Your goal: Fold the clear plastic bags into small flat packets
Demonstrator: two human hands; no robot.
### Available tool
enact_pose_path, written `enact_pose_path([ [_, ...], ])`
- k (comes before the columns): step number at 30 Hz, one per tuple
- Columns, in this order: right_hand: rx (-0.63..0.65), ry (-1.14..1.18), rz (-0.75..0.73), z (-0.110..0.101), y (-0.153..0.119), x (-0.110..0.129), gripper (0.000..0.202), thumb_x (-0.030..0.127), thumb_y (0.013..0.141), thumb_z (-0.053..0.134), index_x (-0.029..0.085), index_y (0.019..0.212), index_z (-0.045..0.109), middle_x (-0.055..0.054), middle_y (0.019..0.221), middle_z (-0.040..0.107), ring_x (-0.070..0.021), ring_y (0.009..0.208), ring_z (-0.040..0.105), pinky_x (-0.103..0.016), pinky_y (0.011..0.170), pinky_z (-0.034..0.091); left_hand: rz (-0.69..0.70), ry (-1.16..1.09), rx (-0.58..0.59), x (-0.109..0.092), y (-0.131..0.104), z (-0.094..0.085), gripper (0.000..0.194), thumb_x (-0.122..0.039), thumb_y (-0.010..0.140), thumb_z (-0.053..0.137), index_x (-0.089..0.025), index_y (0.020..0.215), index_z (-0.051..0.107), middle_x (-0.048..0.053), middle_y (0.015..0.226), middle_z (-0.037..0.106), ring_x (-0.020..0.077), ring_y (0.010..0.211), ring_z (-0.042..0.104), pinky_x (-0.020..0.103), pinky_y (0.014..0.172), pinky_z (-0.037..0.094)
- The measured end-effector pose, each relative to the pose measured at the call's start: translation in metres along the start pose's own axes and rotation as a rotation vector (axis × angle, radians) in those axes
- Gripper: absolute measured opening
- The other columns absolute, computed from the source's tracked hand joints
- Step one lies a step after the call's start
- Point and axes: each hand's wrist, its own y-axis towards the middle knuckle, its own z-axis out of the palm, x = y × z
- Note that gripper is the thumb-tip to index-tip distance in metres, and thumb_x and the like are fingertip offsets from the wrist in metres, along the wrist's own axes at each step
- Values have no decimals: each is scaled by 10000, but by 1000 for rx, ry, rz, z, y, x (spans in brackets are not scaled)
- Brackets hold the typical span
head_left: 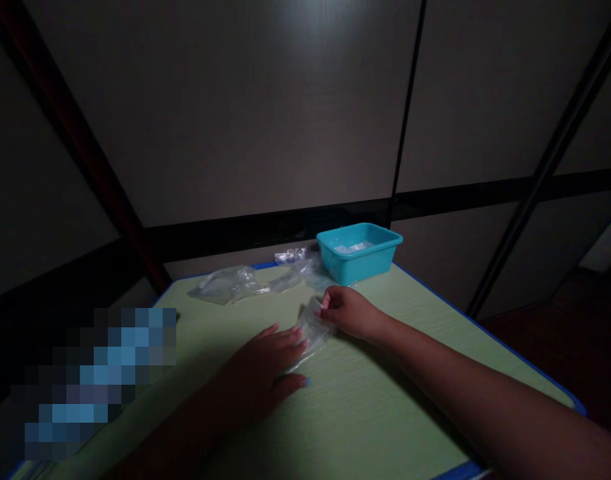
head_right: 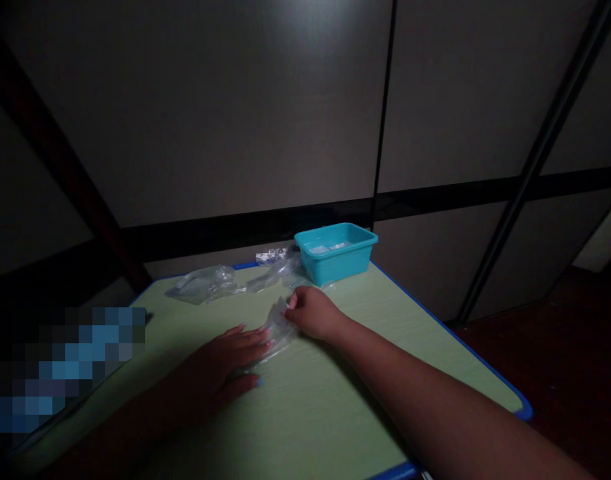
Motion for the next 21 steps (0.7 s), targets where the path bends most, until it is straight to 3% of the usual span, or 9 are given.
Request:
enact_pose_path([
  [5,16,161,-3,4,-3,4,177,290,662,597,158,675,481,32,587,488,-84,527,435,-191,474,322,-31,-16,25,-5,1,-5,460,-450,865,418,-231,1269,440,78,1344,428,207,1236,391,448,1047,267],
  [10,136,65,82,-3,-9,11,287,390,662,629,117,734,574,-18,633,568,-98,517,473,-203,443,319,-75,-24,39,-7,1,-6,485,-463,863,410,-228,1287,426,94,1368,391,237,1233,389,442,1025,306],
  [17,140,-120,49,-7,-11,13,115,240,685,588,132,719,570,-9,607,596,-95,497,510,-192,448,334,-79,-17,13,-4,-2,-1,496,-475,847,432,-282,1303,400,79,1416,308,270,1259,339,441,1007,334],
  [21,144,-170,53,-6,-9,12,109,234,697,568,131,731,576,-12,610,603,-99,500,517,-195,459,331,-79,9,12,-4,-5,1,548,-499,822,463,-283,1319,377,93,1401,332,298,1255,335,478,1000,329],
])
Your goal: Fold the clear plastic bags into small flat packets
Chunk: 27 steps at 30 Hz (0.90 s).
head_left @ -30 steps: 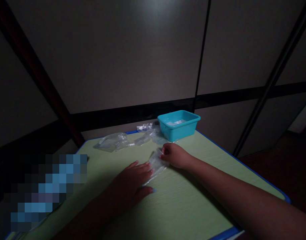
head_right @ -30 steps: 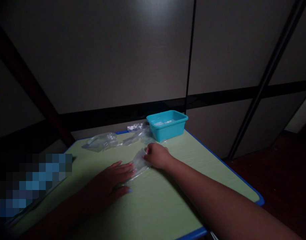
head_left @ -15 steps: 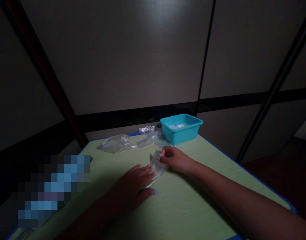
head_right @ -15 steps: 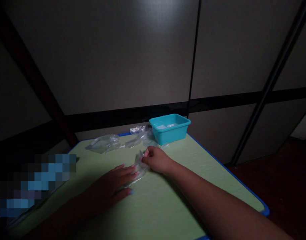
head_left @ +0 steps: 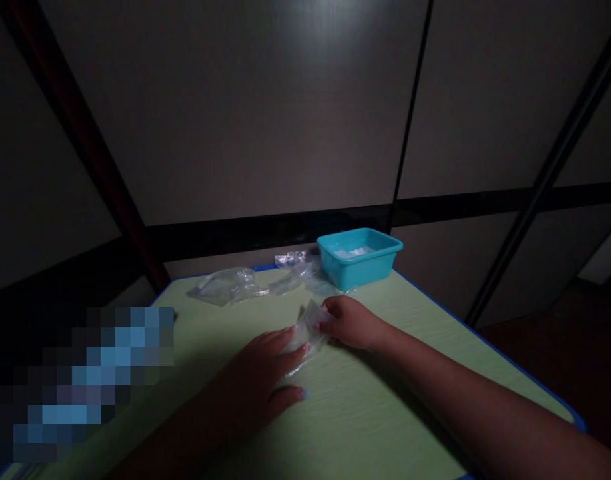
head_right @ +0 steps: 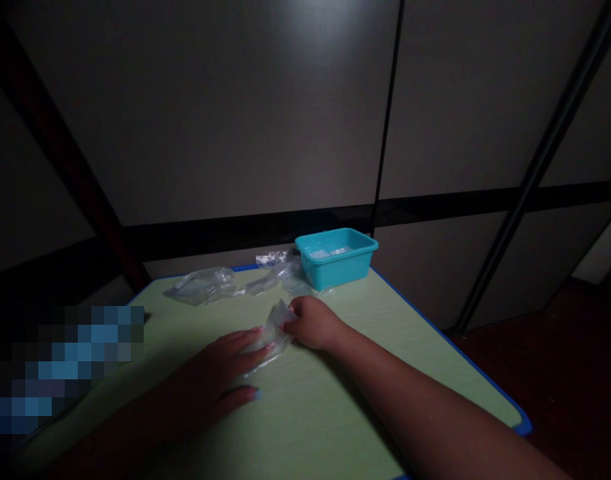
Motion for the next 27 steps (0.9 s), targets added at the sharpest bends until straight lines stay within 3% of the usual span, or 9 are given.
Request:
enact_pose_path([
  [5,-27,-35,-73,2,-2,3,195,312,722,558,124,750,598,-14,666,600,-108,587,512,-200,513,336,29,-21,17,2,0,-2,558,-508,820,464,-292,1324,361,74,1398,343,303,1282,286,507,1020,277],
  [8,-11,-141,-95,-1,-8,11,304,413,752,526,134,826,622,-41,757,616,-154,714,539,-249,634,385,41,-57,42,1,0,-6,591,-524,815,463,-279,1338,337,74,1409,323,309,1297,251,506,1018,274],
  [10,-15,-268,-133,-6,-14,17,366,474,742,534,165,912,633,-80,936,621,-231,929,522,-352,794,376,51,-81,61,0,0,-9,602,-525,817,459,-272,1346,321,72,1420,298,311,1307,220,507,1017,274],
  [12,61,-336,-180,-11,-19,21,444,526,748,516,231,1068,600,-100,1200,530,-300,1160,389,-485,933,261,66,-97,74,0,0,-10,613,-536,812,459,-275,1348,314,69,1432,270,314,1315,191,508,1019,267],
  [15,329,-343,-205,-17,-23,23,646,609,760,447,322,1329,345,-76,1447,226,-319,1325,108,-598,988,35,70,-95,84,1,0,-9,641,-560,803,453,-272,1354,301,79,1443,241,321,1322,158,517,1018,260],
  [18,477,-381,-200,-18,-24,22,862,656,726,449,268,1404,84,-82,1474,42,-307,1334,-37,-607,985,-68,54,-101,103,2,-2,-7,671,-570,803,443,-264,1372,259,90,1440,246,327,1325,139,526,1014,257],
  [22,412,-411,-190,-17,-20,16,749,549,820,378,212,1410,64,-73,1468,37,-267,1340,-23,-584,1008,-54,12,-123,132,-2,-4,-9,699,-584,799,436,-286,1385,200,96,1457,174,326,1321,154,542,1015,232],
  [27,215,-286,-125,-15,-13,11,507,392,886,320,177,1343,357,-85,1432,239,-267,1324,168,-508,1060,44,-10,-134,137,-5,-4,-13,701,-573,798,449,-301,1387,181,93,1458,158,314,1326,140,548,1012,225],
])
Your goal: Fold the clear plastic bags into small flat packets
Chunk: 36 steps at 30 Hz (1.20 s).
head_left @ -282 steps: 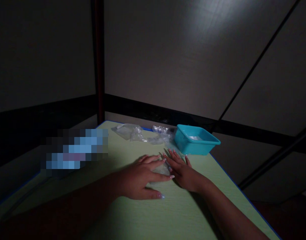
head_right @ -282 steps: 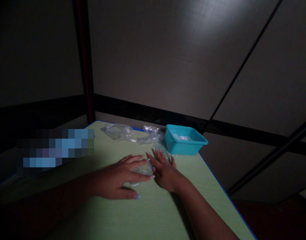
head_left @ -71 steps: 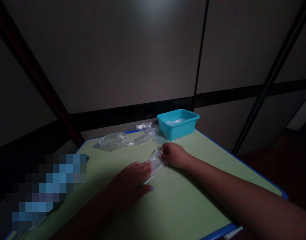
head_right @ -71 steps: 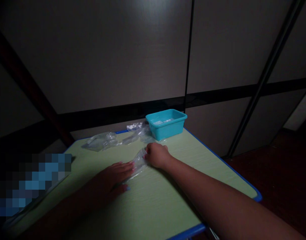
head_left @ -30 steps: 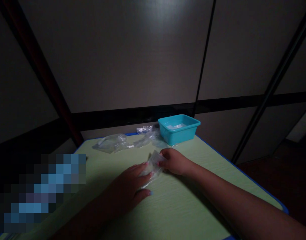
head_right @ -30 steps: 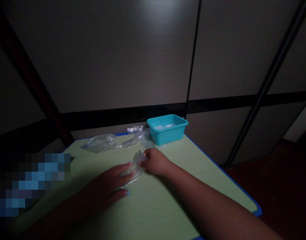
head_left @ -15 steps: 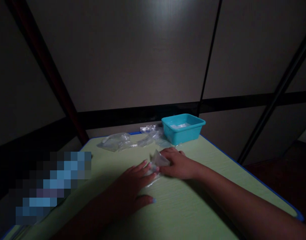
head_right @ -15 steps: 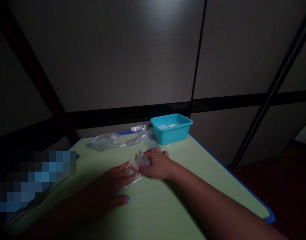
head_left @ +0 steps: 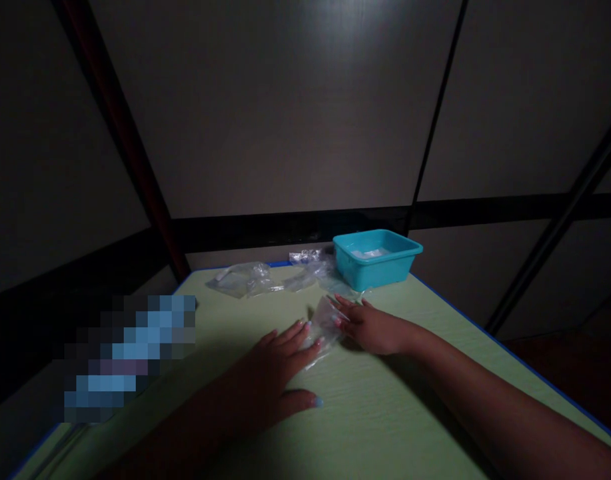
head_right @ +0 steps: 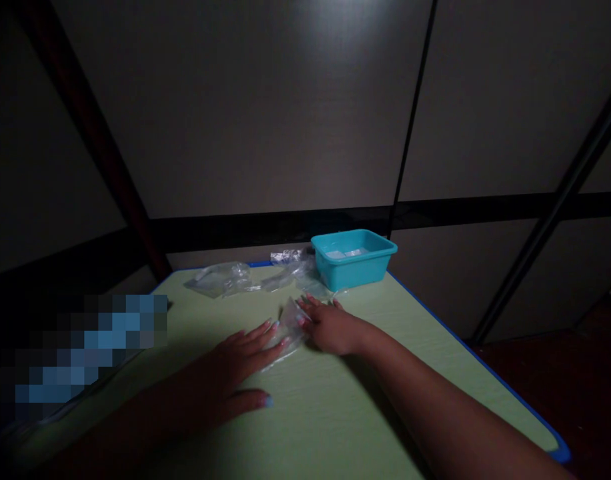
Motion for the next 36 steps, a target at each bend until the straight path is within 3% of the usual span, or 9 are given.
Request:
enact_pose_path([
  [4,-129,208,9,9,4,4,492,449,889,313,179,1269,472,-81,1351,409,-253,1282,288,-453,1071,124,-1,-19,-28,-1,1,0,691,-570,794,461,-297,1379,217,102,1449,191,316,1321,163,547,1004,241],
  [13,-86,219,19,20,1,26,534,454,926,150,187,1314,402,-101,1305,466,-227,1263,332,-512,1051,-59,12,-14,-60,-4,2,1,658,-550,799,467,-276,1365,273,102,1440,236,314,1318,181,539,1007,243],
  [17,-108,247,-39,26,1,29,553,491,915,131,214,1346,341,-85,1353,404,-216,1280,302,-511,1051,-74,17,-2,-52,-4,2,-1,676,-560,792,466,-250,1363,280,109,1439,242,316,1319,176,531,1016,236],
  [21,-64,195,-192,29,-2,31,534,481,916,151,245,1391,214,-62,1423,261,-200,1310,234,-497,1058,-58,42,3,-82,-7,2,-4,634,-528,787,497,-249,1334,335,94,1417,303,308,1291,257,504,1015,259],
  [26,103,16,-295,22,-7,26,773,563,814,413,261,1406,18,-68,1467,46,-243,1341,82,-518,1041,-60,32,-9,-96,-10,2,-7,570,-497,771,536,-277,1281,408,78,1353,403,290,1220,374,484,1000,283],
  [28,105,-34,-259,19,-8,21,838,558,778,477,273,1402,-2,-76,1468,31,-267,1339,66,-548,1014,-99,37,-19,-80,-8,2,-6,584,-504,777,524,-279,1298,383,82,1377,372,294,1240,349,502,1002,269],
  [32,76,-57,-211,16,-5,14,704,498,824,430,330,1396,57,-45,1473,61,-286,1336,74,-609,967,-120,32,-24,-44,-2,1,-2,668,-544,792,477,-277,1364,257,102,1451,210,311,1315,197,553,1014,210],
  [36,47,-80,-209,20,-1,15,586,448,875,338,349,1393,81,-30,1469,108,-264,1337,97,-616,961,-119,16,-9,-35,-1,1,1,644,-561,789,467,-270,1342,310,113,1444,225,306,1320,181,559,1018,196],
])
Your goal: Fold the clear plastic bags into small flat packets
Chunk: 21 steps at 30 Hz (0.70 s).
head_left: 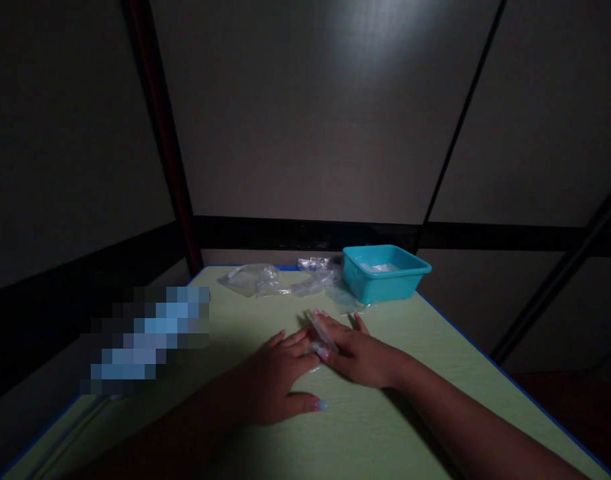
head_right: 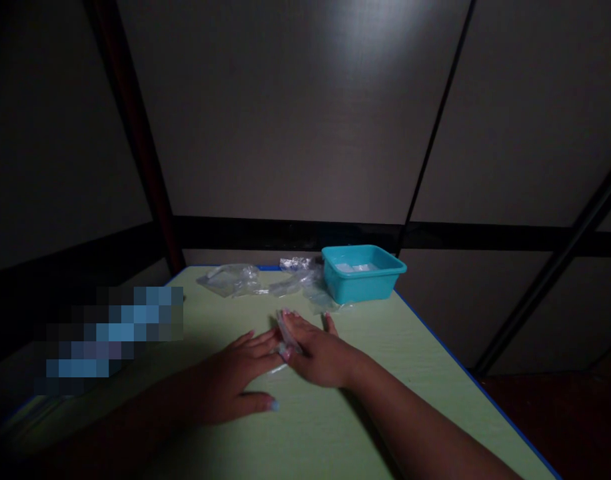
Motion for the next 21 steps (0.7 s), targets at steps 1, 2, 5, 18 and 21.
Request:
enact_pose_path([
  [1,-14,-15,9,2,1,1,576,443,882,320,341,1395,77,-34,1468,114,-255,1337,103,-611,962,-122,0,3,-4,0,0,0,635,-561,787,468,-265,1332,330,116,1438,241,304,1318,192,559,1019,197],
  [2,-32,-33,23,4,2,2,570,444,886,305,330,1397,78,-39,1467,118,-248,1337,110,-605,964,-125,1,4,-10,-1,0,0,629,-559,786,472,-260,1324,345,117,1435,252,302,1316,200,557,1019,199],
  [5,-97,-92,78,11,6,5,557,457,893,264,292,1402,109,-59,1463,131,-241,1336,121,-586,973,-134,7,-1,-25,-2,0,-1,620,-539,785,485,-256,1321,351,111,1434,257,293,1318,195,550,1021,203],
  [18,-69,-155,110,16,8,-5,681,224,814,325,221,1414,3,-60,1465,105,-220,1339,116,-573,999,-93,31,-27,-105,6,0,0,679,-594,735,524,-296,1323,360,98,1446,209,318,1313,194,535,1014,218],
  [21,-66,-194,102,17,7,-5,693,210,798,335,224,1415,19,-57,1467,90,-210,1341,102,-555,1007,-96,-7,-19,-251,5,4,-5,446,-495,733,590,-306,1135,566,61,1361,407,285,1252,341,466,1010,267],
])
